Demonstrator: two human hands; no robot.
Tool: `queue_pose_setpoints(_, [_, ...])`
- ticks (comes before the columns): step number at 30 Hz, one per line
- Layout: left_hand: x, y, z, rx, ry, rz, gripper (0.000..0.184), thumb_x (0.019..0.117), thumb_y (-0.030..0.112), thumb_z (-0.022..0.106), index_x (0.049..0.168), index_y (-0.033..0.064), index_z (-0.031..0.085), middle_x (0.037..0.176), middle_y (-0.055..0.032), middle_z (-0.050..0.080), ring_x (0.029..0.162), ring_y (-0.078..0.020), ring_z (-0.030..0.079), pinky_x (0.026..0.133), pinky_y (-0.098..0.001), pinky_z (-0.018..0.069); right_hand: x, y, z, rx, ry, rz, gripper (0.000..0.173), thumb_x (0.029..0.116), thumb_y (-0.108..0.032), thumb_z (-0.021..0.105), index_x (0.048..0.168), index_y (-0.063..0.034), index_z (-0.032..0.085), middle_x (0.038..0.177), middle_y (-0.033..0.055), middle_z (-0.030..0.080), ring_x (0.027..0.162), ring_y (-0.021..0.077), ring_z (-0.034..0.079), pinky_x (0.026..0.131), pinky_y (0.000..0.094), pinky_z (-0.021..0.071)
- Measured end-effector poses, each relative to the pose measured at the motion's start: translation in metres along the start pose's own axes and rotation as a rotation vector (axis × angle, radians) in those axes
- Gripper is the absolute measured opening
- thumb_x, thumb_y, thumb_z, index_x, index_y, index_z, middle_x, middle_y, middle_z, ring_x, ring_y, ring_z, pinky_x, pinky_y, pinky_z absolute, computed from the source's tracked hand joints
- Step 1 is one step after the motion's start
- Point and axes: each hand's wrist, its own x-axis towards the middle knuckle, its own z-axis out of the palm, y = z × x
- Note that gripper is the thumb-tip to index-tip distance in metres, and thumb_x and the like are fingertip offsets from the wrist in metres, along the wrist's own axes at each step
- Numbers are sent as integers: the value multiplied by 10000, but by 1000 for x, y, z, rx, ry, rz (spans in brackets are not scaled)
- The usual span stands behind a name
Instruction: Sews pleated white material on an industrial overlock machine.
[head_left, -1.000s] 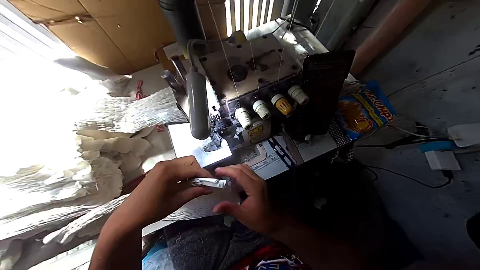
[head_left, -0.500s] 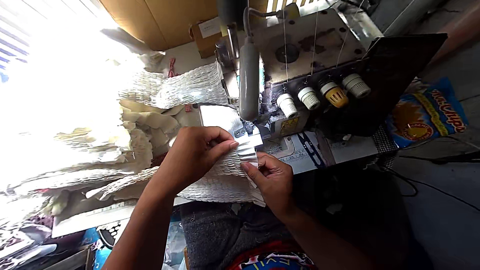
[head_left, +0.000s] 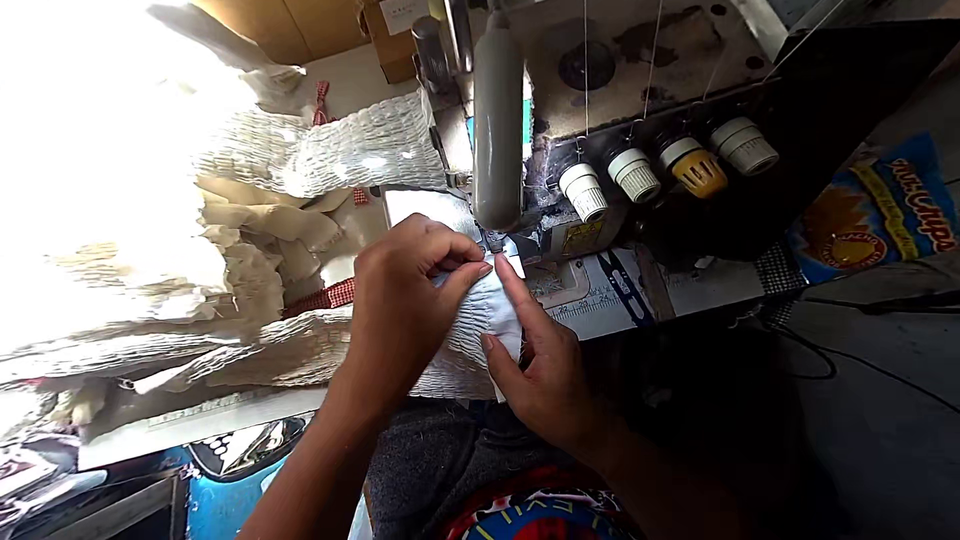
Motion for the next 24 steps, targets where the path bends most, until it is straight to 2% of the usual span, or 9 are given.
queue_pose_setpoints(2, [-16, 12, 8, 142, 57, 35, 111, 944, 186, 716, 977, 108, 789, 939, -50, 671, 838, -137, 638, 722, -291, 518, -2, -3, 0, -15, 1, 6, 687, 930, -54, 629, 1562, 27, 373, 1268, 145, 691, 1003, 90, 705, 865, 241, 598])
queue_pose_setpoints(4, [-37, 22, 20, 302, 64, 75, 215, 1001, 162, 620, 1134, 81, 768, 1044, -110, 688, 958, -248, 644, 792, -398, 515, -2, -5, -3, -1, -20, 5, 679, 943, -65, 627, 1554, 62, 361, 1282, 156, 684, 1053, 89, 698, 907, 237, 590])
queue_pose_setpoints(7, [-54, 21, 32, 407, 72, 57, 347, 1053, 283, 552, 1328, 134, 700, 1296, -100, 667, 1199, -278, 591, 954, -451, 439, -1, -4, -5, 26, -22, 4, 666, 941, -49, 616, 1546, 74, 367, 1275, 159, 686, 1067, 90, 696, 910, 232, 588])
queue_pose_setpoints(11, [-48, -6, 31, 196, 57, 134, 349, 1053, 252, 540, 1334, 116, 699, 1452, -105, 602, 1404, -287, 502, 1198, -525, 333, 0, -2, -1, 70, 0, 11, 685, 956, -51, 605, 1564, 80, 317, 1289, 178, 673, 1069, 101, 696, 922, 239, 587])
queue_pose_setpoints(16, [-30, -22, 23, 93, 36, 177, 345, 1044, 231, 524, 1298, 111, 725, 1429, -93, 632, 1423, -293, 501, 1221, -556, 306, 4, -3, 8, 81, 36, 33, 717, 974, -68, 613, 1591, 54, 267, 1169, 159, 713, 971, 94, 715, 860, 245, 607])
queue_pose_setpoints(19, [-26, -23, 22, 95, 37, 168, 345, 1038, 218, 527, 1297, 107, 725, 1431, -90, 630, 1418, -281, 507, 1223, -555, 304, 7, -2, 10, 85, 52, 23, 735, 977, -74, 613, 1605, 30, 246, 1201, 157, 705, 987, 98, 714, 867, 253, 606])
queue_pose_setpoints(24, [-28, -22, 26, 93, 66, 150, 352, 1037, 212, 523, 1313, 107, 715, 1445, -86, 619, 1419, -271, 507, 1234, -562, 283, 5, 2, 11, 90, 67, 18, 747, 982, -68, 615, 1617, 9, 229, 1209, 151, 700, 922, 91, 707, 826, 248, 608])
